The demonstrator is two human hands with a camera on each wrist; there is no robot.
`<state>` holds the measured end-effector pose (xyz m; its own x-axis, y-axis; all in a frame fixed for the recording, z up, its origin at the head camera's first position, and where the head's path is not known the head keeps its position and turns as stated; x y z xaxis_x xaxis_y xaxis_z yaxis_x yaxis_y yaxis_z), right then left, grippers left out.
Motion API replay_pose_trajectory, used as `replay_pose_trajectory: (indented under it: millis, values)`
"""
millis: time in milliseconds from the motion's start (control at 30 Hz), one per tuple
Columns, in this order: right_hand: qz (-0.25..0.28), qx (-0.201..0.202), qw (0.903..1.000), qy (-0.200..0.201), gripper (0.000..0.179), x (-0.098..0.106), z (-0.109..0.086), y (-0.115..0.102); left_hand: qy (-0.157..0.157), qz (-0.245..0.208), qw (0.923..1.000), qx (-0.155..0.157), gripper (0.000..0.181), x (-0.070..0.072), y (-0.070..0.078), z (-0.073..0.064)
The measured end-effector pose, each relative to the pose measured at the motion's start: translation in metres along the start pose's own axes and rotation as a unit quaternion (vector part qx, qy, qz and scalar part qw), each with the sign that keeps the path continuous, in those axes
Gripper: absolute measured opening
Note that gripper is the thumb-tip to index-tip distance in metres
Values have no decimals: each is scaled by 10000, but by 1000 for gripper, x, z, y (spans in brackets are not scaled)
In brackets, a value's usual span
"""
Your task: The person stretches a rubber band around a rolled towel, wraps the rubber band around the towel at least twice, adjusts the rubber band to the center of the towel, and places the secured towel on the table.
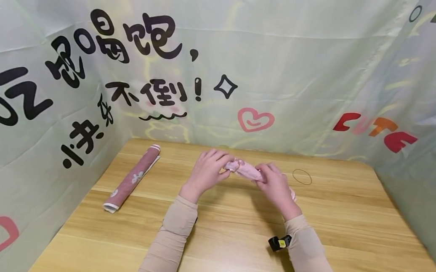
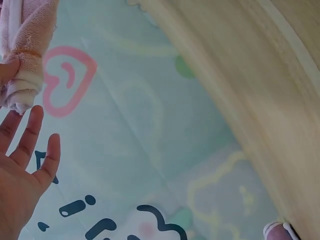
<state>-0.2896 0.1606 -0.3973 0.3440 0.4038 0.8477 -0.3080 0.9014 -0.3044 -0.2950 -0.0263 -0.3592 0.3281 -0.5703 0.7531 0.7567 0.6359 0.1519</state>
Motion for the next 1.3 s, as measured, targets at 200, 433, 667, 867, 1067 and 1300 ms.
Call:
replay_pose_trajectory:
  millis: [200, 433, 667, 867, 1067, 1300]
  values:
    - [-48, 31, 9997, -219, 39, -5, 0, 0, -104, -137, 9998, -73, 30, -4, 0, -1]
    - [755, 237, 9968, -98, 39, 0, -1, -7, -104, -283, 9993, -203, 30, -4, 3, 0]
    - [2437, 343, 9657, 825, 11, 8, -1, -17, -95, -354, 9981, -488, 29, -8, 12, 1]
    - [2435, 183, 9636, 1091, 6, 11, -3, -19, -50, -361, 9967, -731, 30, -11, 21, 2]
    - [2143, -126, 9760, 357, 9, 10, 1, -20, 108, -203, 9943, -1040, 30, -11, 29, 2]
    - [1983, -24, 9786, -553, 7, 6, 1, -20, 359, -24, 9898, -1376, 25, -11, 34, 0]
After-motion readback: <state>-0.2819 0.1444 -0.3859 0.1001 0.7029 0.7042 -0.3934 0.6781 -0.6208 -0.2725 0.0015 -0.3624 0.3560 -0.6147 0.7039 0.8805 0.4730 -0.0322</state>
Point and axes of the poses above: each hand's wrist, its own z-axis towards the middle knuckle, its own x-axis out of the back of the hand, y = z × x, the point moved 7 cm from there along z, towards the middle knuckle, and after that the axes turned 10 degrees about -z, right-handed, at the moved point
